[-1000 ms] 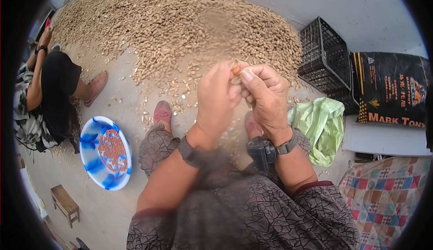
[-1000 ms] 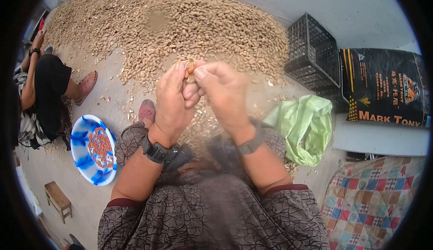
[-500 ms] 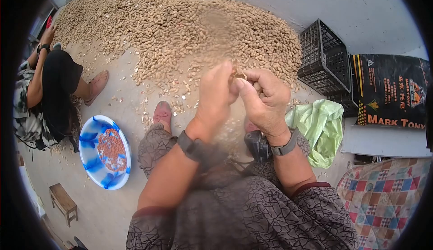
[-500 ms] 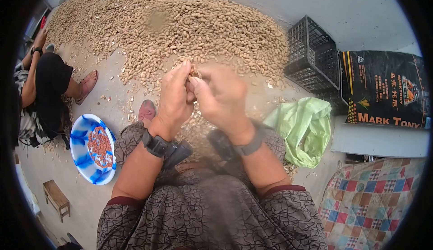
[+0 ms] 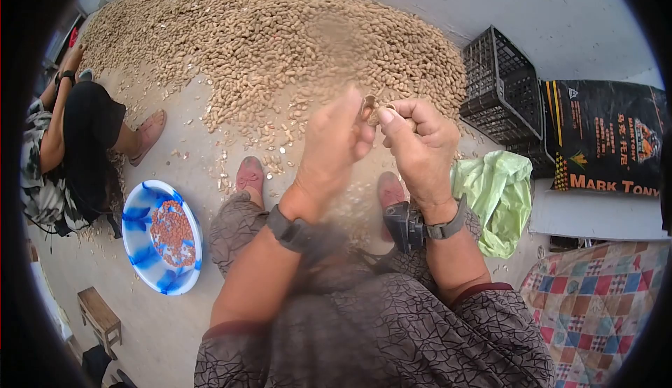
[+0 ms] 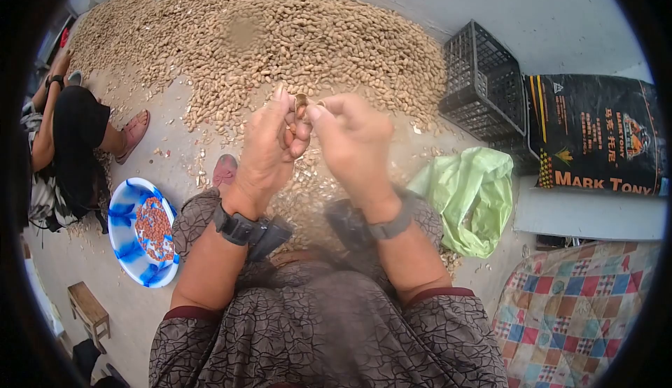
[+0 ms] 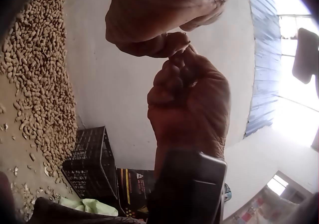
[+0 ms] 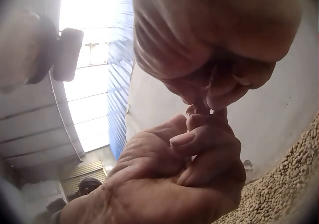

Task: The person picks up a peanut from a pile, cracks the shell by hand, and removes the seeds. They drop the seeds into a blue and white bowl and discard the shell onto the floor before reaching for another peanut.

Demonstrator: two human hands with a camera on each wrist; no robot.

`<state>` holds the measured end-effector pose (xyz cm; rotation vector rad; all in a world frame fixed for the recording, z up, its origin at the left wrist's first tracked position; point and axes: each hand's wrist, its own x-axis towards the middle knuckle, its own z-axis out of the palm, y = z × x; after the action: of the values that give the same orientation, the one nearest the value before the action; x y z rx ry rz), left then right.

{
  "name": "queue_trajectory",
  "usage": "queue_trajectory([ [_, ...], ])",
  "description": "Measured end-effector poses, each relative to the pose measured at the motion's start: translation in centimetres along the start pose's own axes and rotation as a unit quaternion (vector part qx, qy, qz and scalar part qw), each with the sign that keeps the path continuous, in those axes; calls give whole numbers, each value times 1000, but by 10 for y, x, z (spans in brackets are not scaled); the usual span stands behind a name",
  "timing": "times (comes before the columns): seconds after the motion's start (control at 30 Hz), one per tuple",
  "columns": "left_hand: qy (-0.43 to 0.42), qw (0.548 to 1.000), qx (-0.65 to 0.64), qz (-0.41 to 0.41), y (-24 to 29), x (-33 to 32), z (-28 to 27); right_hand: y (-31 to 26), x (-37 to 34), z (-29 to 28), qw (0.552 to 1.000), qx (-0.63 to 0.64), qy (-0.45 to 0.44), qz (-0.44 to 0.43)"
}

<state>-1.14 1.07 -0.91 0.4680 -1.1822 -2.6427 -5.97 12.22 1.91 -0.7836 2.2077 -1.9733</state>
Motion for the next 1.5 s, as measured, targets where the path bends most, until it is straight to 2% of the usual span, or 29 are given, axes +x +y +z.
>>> queue_trajectory([
  [0.07, -8, 1000, 0, -12, -1, 0, -1, 6, 2, -3, 999, -40, 11, 13],
  [0.13, -13, 1000, 22, 16, -7, 3, -4, 10, 2, -4, 999, -1, 10, 47],
  [0.37, -30, 999, 21, 21, -3, -3, -2, 4, 2, -5, 996, 14, 27, 89],
  [0.43, -39, 994, 92, 53, -7, 0, -3, 4, 2, -5, 993, 35, 25, 107],
  [0.53, -34, 996, 76, 24, -2, -2, -5, 4, 2, -5, 995, 19, 11, 96],
  [0.67, -16, 997, 71, 28, -5, -1, -7, 3, 1, -8, 995, 22, 5, 97],
  [0.87, -36, 983, 174, 45, -1, -3, -9, -2, 3, -8, 989, 71, -11, 127],
  [0.93, -68, 972, 221, 37, 5, -5, -8, -1, 5, -15, 987, 56, -78, 126],
  [0.97, -68, 972, 221, 36, 5, -6, -9, -2, 5, -16, 987, 56, -78, 127],
  [1.03, -89, 955, 278, 50, 5, -6, -11, -5, 5, -18, 980, 22, -165, 107],
  [1.17, -103, 958, 266, 33, 5, -9, -16, 4, 1, -15, 986, -7, -152, 65],
  [1.23, -62, 983, 167, -41, 1, -5, -23, 2, 3, -17, 988, -12, -106, 114],
  [1.37, -24, 995, 91, -18, 8, -3, -30, -3, 7, -19, 986, -12, -54, 158],
  [1.43, 10, 998, 65, 11, 14, -5, -27, 0, 9, -27, 949, -44, -216, 224],
  [1.5, -7, 996, 88, 9, 12, -5, -27, 3, 10, -23, 952, -11, -190, 238],
])
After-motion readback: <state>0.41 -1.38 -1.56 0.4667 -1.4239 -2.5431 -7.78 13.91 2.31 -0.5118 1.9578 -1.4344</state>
